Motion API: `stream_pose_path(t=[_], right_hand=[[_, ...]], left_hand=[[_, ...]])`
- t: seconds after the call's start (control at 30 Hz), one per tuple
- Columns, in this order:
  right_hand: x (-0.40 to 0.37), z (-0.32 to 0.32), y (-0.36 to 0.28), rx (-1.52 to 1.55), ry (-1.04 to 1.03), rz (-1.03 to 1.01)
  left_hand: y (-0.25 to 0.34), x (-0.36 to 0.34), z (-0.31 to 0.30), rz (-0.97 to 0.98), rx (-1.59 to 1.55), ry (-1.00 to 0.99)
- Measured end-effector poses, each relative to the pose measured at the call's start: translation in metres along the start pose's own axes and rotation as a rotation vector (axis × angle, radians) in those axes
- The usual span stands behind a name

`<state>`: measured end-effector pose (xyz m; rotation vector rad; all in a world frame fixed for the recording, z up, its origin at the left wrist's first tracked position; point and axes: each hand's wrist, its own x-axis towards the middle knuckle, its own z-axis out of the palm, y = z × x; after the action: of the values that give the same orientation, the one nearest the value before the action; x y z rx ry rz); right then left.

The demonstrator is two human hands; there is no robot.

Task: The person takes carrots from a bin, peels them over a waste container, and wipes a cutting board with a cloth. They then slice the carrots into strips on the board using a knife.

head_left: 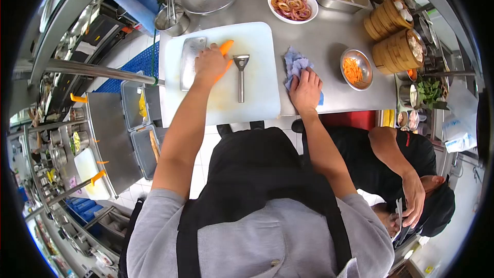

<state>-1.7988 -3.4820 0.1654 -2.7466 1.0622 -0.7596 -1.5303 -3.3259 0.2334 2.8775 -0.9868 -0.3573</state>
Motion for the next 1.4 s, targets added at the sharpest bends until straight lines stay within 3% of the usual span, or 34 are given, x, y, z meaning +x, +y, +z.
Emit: stream_pose_path(t=[0.1, 0.17, 0.23, 0.3, 0.43, 0.47, 0.53, 0.57, 0.7, 0.77, 0.83, 0.9, 1.03, 1.1, 1.17, 1.37, 1.4], right_hand=[[0.0, -0.001, -0.002, 0.022, 0.02, -0.003], [-0.001, 0.0, -0.001, 0.035, 0.022, -0.024], [-0.001, 0.001, -0.001, 0.029, 0.024, -0.007], [-0.001, 0.003, -0.001, 0.028, 0.015, 0.005], [0.0, 0.001, -0.001, -0.019, -0.061, 0.033], [-0.007, 0.016, 0.013, -0.031, 0.001, -0.057], [-0.009, 0.02, 0.015, -0.107, 0.129, -0.188], [-0.011, 0.025, 0.019, -0.083, 0.137, -0.164], [-0.002, 0.015, 0.009, -0.193, 0.005, -0.073], [0.001, 0.02, 0.012, -0.192, 0.017, -0.114], [-0.001, 0.017, 0.009, -0.191, -0.001, -0.096], [-0.002, 0.02, 0.011, -0.209, -0.021, -0.072], [0.001, 0.027, 0.012, -0.283, 0.004, -0.037], [0.002, 0.032, 0.011, -0.345, 0.013, 0.003], [0.0, 0.034, 0.01, -0.354, 0.024, 0.039], [0.0, 0.034, -0.003, -0.397, -0.053, 0.209], [0.004, 0.031, -0.005, -0.444, -0.174, 0.289]], left_hand=[[-0.003, -0.039, -0.02, -0.048, 0.042, 0.108], [-0.035, -0.071, -0.026, -0.099, -0.191, 0.304], [-0.062, -0.127, -0.035, -0.275, -0.15, 0.154], [-0.085, -0.16, -0.005, -0.441, -0.058, -0.071], [-0.08, -0.177, 0.054, -0.332, -0.227, 0.215], [-0.082, -0.18, 0.065, -0.279, -0.263, 0.299], [-0.089, -0.197, 0.048, -0.418, -0.505, 0.199], [-0.101, -0.213, 0.05, -0.316, -0.407, 0.204], [-0.131, -0.317, 0.002, -0.286, -0.465, 0.184], [-0.157, -0.383, 0.015, -0.301, -0.323, 0.357], [-0.169, -0.443, 0.004, -0.662, -0.347, 0.259], [-0.196, -0.483, 0.003, -0.857, -0.244, 0.35], [-0.315, -0.5, -0.034, -1.134, -0.07, 0.391], [-0.378, -0.486, -0.067, -1.174, -0.037, 0.472], [-0.437, -0.474, -0.1, -1.146, 0.011, 0.515], [-0.572, -0.449, -0.172, -0.978, 0.009, 0.334], [-0.598, -0.449, -0.173, -0.943, 0.038, 0.27]])
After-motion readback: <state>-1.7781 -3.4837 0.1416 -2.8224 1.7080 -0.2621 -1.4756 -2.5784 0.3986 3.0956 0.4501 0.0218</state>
